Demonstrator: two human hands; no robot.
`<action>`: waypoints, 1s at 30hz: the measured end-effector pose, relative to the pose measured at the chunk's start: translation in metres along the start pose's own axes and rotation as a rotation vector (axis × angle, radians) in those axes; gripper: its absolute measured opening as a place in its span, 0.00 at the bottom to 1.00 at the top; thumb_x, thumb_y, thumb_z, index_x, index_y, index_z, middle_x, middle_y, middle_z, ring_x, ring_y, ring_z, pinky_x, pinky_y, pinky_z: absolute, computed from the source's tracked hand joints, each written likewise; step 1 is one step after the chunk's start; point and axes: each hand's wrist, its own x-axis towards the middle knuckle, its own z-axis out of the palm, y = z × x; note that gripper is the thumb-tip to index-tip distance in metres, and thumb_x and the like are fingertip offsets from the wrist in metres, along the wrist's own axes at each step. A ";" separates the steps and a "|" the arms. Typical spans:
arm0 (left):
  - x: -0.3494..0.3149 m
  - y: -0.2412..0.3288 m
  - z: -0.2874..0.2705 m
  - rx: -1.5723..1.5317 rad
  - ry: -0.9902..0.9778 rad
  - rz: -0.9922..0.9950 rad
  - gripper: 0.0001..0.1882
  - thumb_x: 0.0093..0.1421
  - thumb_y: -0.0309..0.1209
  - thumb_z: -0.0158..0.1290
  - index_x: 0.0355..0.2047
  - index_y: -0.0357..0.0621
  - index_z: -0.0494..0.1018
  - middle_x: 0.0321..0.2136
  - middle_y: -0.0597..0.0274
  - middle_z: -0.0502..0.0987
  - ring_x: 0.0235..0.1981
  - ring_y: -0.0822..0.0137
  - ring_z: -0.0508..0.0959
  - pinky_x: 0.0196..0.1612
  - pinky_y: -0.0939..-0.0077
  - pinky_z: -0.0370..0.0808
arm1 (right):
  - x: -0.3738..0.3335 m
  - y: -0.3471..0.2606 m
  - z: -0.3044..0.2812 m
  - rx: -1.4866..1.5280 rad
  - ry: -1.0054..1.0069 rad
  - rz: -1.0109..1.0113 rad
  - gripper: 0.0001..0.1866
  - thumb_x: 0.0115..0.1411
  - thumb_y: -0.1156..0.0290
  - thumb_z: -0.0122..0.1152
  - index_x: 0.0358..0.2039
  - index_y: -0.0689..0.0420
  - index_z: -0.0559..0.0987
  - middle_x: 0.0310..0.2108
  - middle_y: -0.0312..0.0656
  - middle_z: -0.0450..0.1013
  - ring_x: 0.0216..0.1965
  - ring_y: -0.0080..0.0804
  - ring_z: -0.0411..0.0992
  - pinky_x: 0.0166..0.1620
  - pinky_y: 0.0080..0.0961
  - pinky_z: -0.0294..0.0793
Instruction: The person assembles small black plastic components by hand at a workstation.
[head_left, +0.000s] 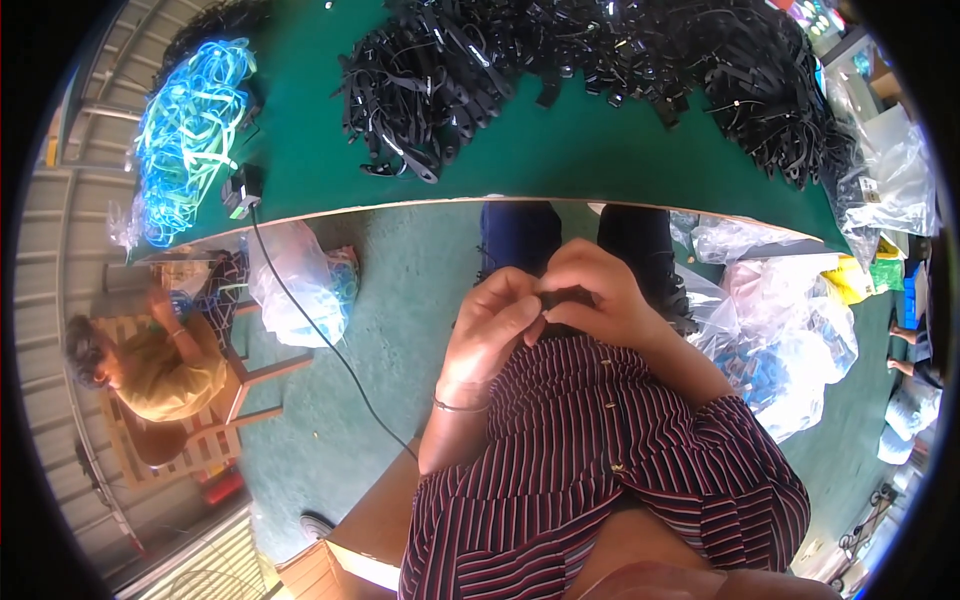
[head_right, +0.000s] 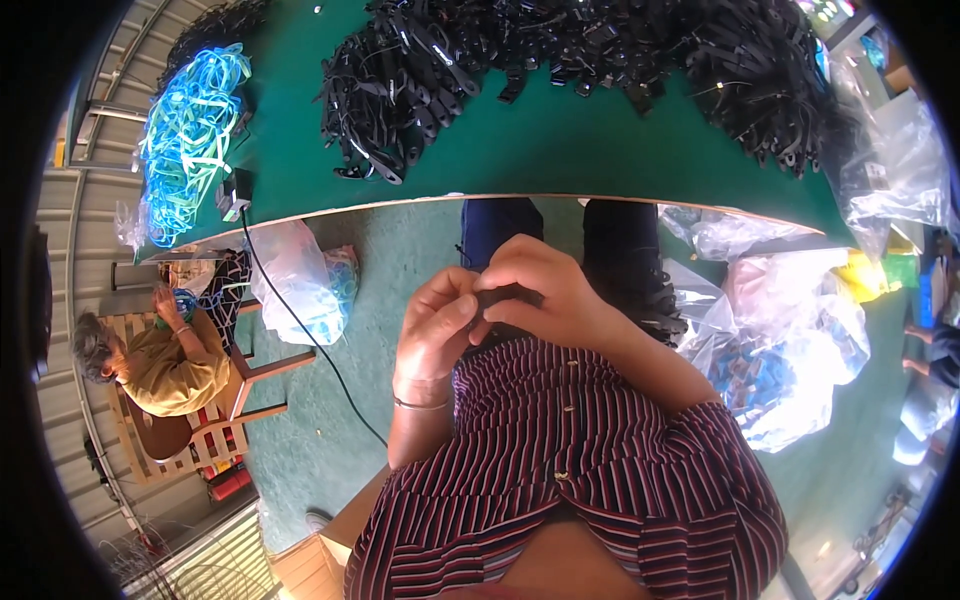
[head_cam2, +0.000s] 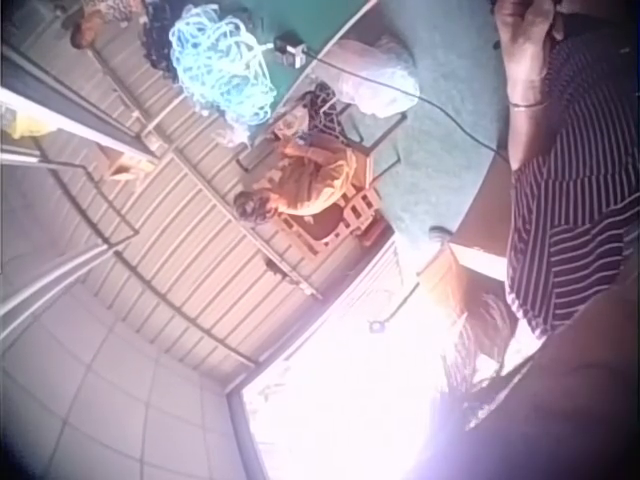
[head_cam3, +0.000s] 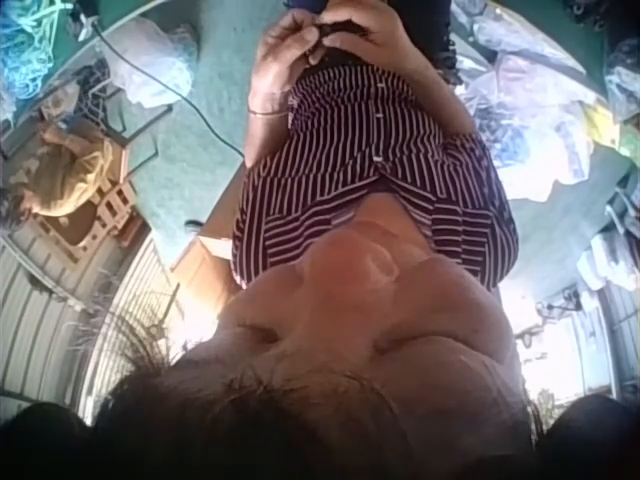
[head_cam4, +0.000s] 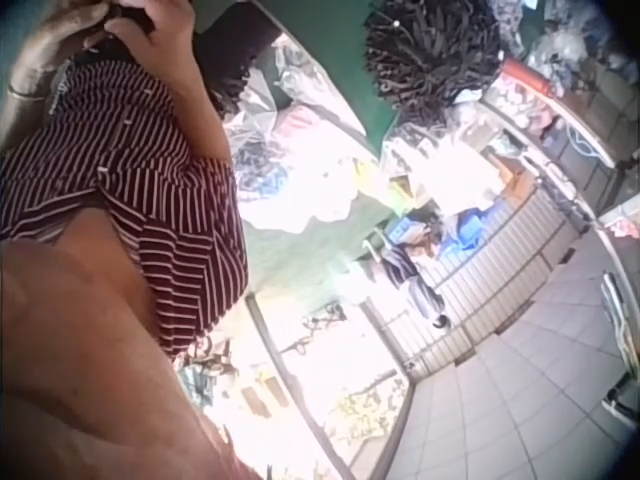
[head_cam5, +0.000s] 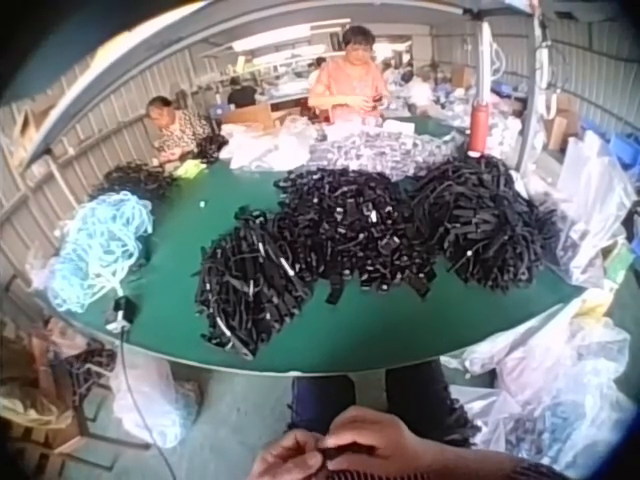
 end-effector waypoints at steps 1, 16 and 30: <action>0.000 0.000 0.002 0.001 0.000 0.002 0.05 0.56 0.24 0.50 0.29 0.37 0.65 0.29 0.59 0.71 0.23 0.76 0.67 0.25 0.86 0.65 | 0.001 0.001 0.001 -0.100 0.015 -0.082 0.14 0.45 0.79 0.63 0.35 0.61 0.75 0.32 0.41 0.67 0.33 0.30 0.69 0.36 0.21 0.69; 0.001 -0.012 0.007 0.538 0.099 0.292 0.11 0.49 0.15 0.56 0.32 0.38 0.69 0.29 0.66 0.72 0.31 0.78 0.73 0.35 0.84 0.72 | -0.003 -0.015 -0.008 -0.228 -0.011 0.218 0.10 0.55 0.71 0.55 0.21 0.63 0.72 0.14 0.41 0.65 0.17 0.27 0.64 0.22 0.22 0.61; -0.003 0.004 0.010 0.446 -0.222 0.059 0.08 0.46 0.26 0.57 0.19 0.35 0.69 0.17 0.66 0.71 0.17 0.79 0.67 0.19 0.86 0.60 | -0.013 -0.024 -0.011 0.590 -0.297 0.414 0.10 0.54 0.73 0.54 0.17 0.59 0.72 0.15 0.28 0.65 0.19 0.10 0.59 0.21 0.11 0.55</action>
